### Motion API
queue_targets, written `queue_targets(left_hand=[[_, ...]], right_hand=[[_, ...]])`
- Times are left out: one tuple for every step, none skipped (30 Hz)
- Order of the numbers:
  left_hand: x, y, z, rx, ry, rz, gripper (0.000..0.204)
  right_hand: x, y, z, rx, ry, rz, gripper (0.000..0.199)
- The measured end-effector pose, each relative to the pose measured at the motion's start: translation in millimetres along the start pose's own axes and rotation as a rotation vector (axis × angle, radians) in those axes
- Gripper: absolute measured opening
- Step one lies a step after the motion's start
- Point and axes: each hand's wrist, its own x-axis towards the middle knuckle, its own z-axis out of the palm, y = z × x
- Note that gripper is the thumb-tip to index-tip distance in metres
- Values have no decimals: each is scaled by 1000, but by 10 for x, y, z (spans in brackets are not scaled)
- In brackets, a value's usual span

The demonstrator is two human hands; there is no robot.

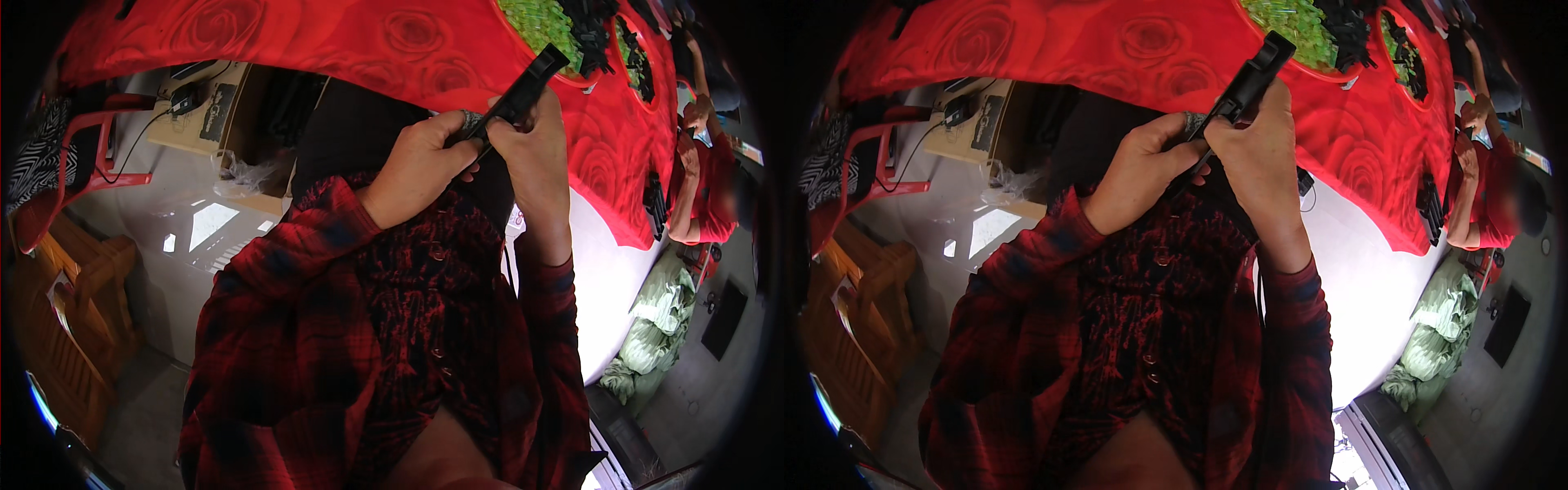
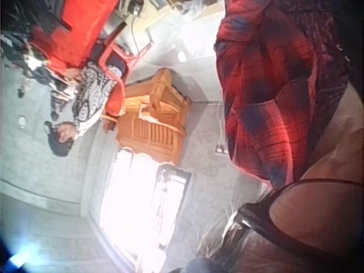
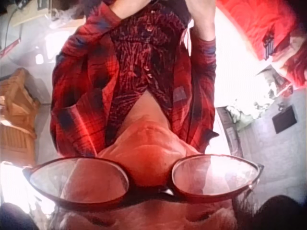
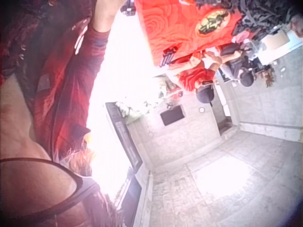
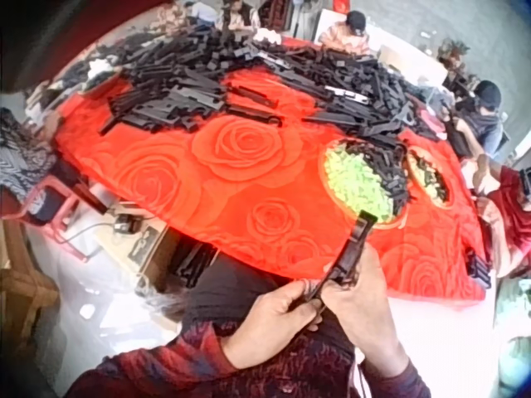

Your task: The person assembles small plastic components and small connectors by hand.

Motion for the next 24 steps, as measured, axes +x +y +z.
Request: queue_targets(left_hand=[[1, -3, 9, -1, 2, 0, 17], [6, -8, 30, -18, 41, 28, 14], [10, -14, 45, -36, 80, 56, 12], [16, -26, 47, -36, 82, 56, 12], [25, -44, 46, -42, 69, 57, 13], [31, -52, 44, -48, 55, 58, 13], [21, -30, 40, -48, 57, 57, 13], [4, 13, 32, -18, 25, 19, 15], [-7, 37, 20, 12, -8, -20, 18], [-12, 29, 4, 13, -9, -18, 18], [-14, 9, -12, 25, -37, -16, 20], [-16, -2, -27, 38, -65, -13, 23], [-23, -2, -32, 40, -68, -11, 23], [-35, 1, -34, -87, -100, -5, 24], [-42, 11, -42, -213, -133, 1, 25], [-42, 23, -68, -213, -136, 1, 25], [-42, 50, -100, -331, -90, -97, 28], [-35, 71, -114, -448, -42, -195, 31], [-30, 92, -92, -447, -44, -192, 31], [-23, 110, -56, -384, -47, -130, 32], [-12, 120, -23, -321, -49, -67, 33], [10, 97, -10, -232, -40, -2, 31], [23, 88, -13, -231, -39, 0, 31], [32, 88, -17, -207, -17, -6, 30]], right_hand=[[-2, -8, 3, 2, -1, 12, 32], [-3, -12, 7, 5, -3, 24, 32], [-4, -11, 7, 5, -5, 24, 32], [-1, -7, 2, -2, -11, 10, 32], [3, -4, -5, -8, -16, -3, 33], [7, -4, -14, -9, -16, -3, 33], [10, -1, -23, -27, -36, 5, 33], [12, -1, -30, -45, -55, 13, 33], [8, -10, -27, -44, -54, 13, 33], [-3, -29, -16, -57, -58, -2, 32], [-14, -44, -11, -70, -61, -17, 32], [-22, -48, -11, -70, -59, -19, 32], [-30, -46, -13, -56, -70, -19, 31], [-39, -51, -16, -43, -82, -19, 30], [-51, -83, -25, -42, -78, -22, 30], [-62, -120, -36, -72, -84, 2, 29], [-72, -140, -44, -102, -89, 26, 29], [-80, -123, -43, -102, -86, 26, 29], [-97, -97, -42, -160, -89, -12, 31], [-115, -73, -39, -218, -93, -50, 33], [-135, -60, -19, -219, -91, -52, 33], [-152, -44, 24, -199, -91, -81, 38], [-166, -40, 59, -180, -92, -110, 43], [-178, -45, 77, -226, -95, -174, 52]])
